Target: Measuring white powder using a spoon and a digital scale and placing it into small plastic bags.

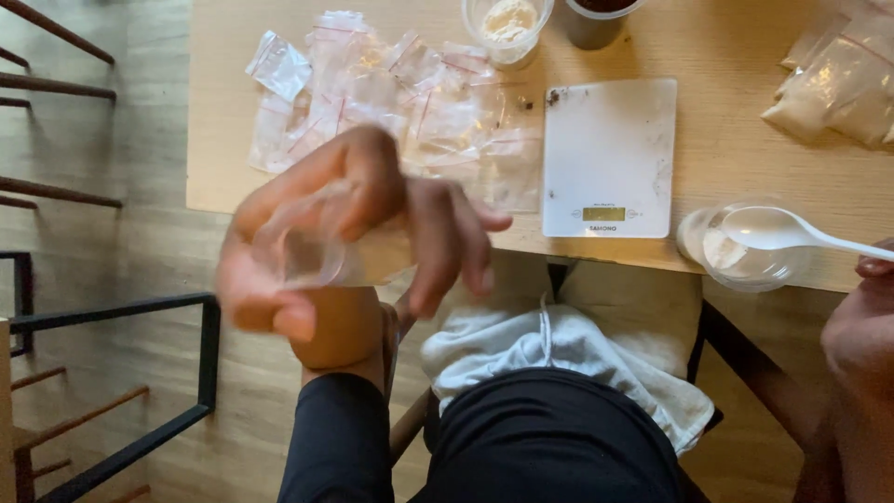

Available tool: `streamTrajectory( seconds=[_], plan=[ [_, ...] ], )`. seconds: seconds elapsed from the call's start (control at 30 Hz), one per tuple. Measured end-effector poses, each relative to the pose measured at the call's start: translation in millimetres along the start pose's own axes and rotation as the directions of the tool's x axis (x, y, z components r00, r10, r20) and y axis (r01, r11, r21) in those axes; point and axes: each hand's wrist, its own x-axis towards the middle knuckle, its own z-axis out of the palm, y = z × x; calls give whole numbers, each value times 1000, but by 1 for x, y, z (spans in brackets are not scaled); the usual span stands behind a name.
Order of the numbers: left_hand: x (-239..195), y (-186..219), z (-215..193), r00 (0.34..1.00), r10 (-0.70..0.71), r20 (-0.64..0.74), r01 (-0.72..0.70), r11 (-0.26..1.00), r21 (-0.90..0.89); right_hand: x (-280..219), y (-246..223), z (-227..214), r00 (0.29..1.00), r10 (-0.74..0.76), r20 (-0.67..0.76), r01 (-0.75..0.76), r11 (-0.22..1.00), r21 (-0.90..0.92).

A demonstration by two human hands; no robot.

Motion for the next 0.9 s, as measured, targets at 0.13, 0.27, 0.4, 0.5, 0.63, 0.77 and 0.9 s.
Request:
streamTrajectory(
  seconds=[0.13, 0.27, 0.4, 0.5, 0.63, 0.77, 0.9],
  plan=[
    [10, -32, -25, 987, 104, 125, -70, 965, -252, -1, -17, 12, 998, -51, 37, 53, 997, -53],
    [18, -33, -27, 990, 76, 117, -46, 970, -240, -2, -9, 7, 995, -90, 42, 92, 994, -63],
    [24, -40, -33, 986, 37, 163, 5, 967, -253, -9, -60, 38, 992, -120, 40, 122, 991, -53],
    [28, -46, -27, 992, -3, 125, 34, 970, -242, -13, -99, 75, 986, -165, 41, 163, 986, 33],
    [34, -54, -9, 996, -82, -18, 79, 989, -125, -12, -143, 103, 929, -363, 66, 363, 932, 17],
    [44, -63, 4, 992, -6, -126, 42, 957, 286, -14, -179, 117, 855, -469, 220, 504, 851, -149],
    [56, -75, 14, 976, -46, -214, 149, 854, 498, -12, -191, 124, 868, -308, 389, 422, 871, -252]
  ],
)
